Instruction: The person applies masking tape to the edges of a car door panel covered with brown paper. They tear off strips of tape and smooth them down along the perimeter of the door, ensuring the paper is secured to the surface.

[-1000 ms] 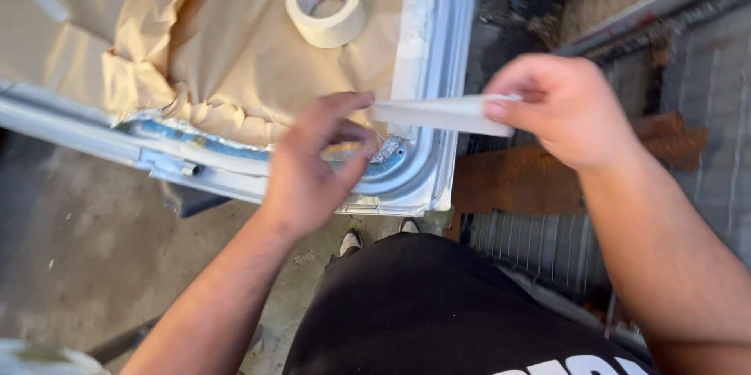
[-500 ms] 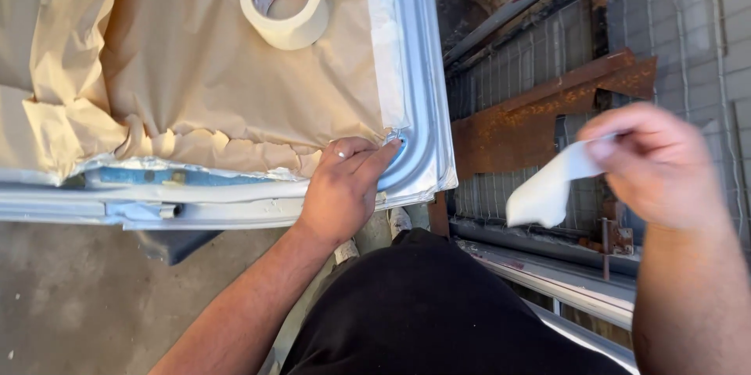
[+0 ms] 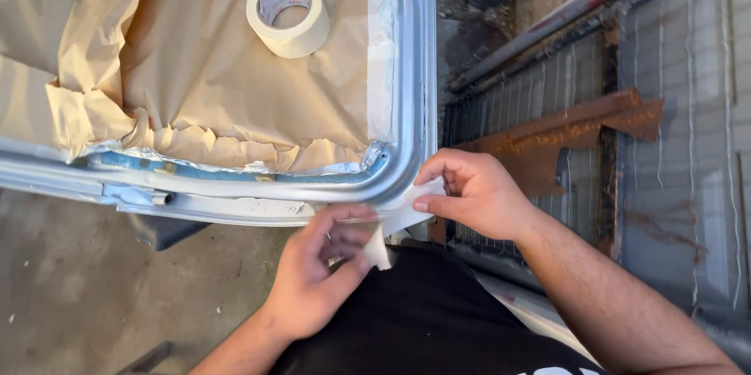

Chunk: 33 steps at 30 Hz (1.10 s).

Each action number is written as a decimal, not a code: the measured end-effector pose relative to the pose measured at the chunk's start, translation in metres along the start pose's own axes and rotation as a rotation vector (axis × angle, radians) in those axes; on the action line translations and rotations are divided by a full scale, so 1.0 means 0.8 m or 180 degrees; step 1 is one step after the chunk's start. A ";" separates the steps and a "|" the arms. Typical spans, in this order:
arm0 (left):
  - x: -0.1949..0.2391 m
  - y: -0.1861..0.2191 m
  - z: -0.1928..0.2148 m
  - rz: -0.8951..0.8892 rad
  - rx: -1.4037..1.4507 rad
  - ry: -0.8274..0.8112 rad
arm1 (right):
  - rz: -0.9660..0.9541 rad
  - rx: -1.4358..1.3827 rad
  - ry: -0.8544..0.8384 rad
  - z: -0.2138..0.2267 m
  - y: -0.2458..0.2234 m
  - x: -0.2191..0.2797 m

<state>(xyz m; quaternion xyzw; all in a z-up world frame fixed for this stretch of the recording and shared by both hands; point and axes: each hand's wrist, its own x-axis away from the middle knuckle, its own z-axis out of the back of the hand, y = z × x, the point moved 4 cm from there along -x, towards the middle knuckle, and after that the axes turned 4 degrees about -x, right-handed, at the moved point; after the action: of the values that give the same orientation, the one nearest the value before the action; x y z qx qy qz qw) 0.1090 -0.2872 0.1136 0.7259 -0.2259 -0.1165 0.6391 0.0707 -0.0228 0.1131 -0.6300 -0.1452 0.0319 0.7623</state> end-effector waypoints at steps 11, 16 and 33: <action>-0.016 0.009 -0.061 0.0195 -0.1257 0.2257 | -0.0130 0.0844 -0.1213 0.035 -0.035 -0.087; -0.037 0.008 -0.045 -0.0022 -0.1411 0.2950 | 0.0096 0.0744 -0.1486 0.049 -0.033 -0.167; -0.037 -0.019 -0.071 0.0111 -0.0974 0.3328 | 0.0262 0.0679 -0.2121 0.041 -0.010 -0.220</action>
<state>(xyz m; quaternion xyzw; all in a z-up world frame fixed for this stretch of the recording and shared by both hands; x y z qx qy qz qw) 0.1121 -0.2225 0.1038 0.5819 0.1295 0.2390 0.7665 -0.1069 -0.0342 0.0946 -0.5071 -0.3562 0.2814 0.7327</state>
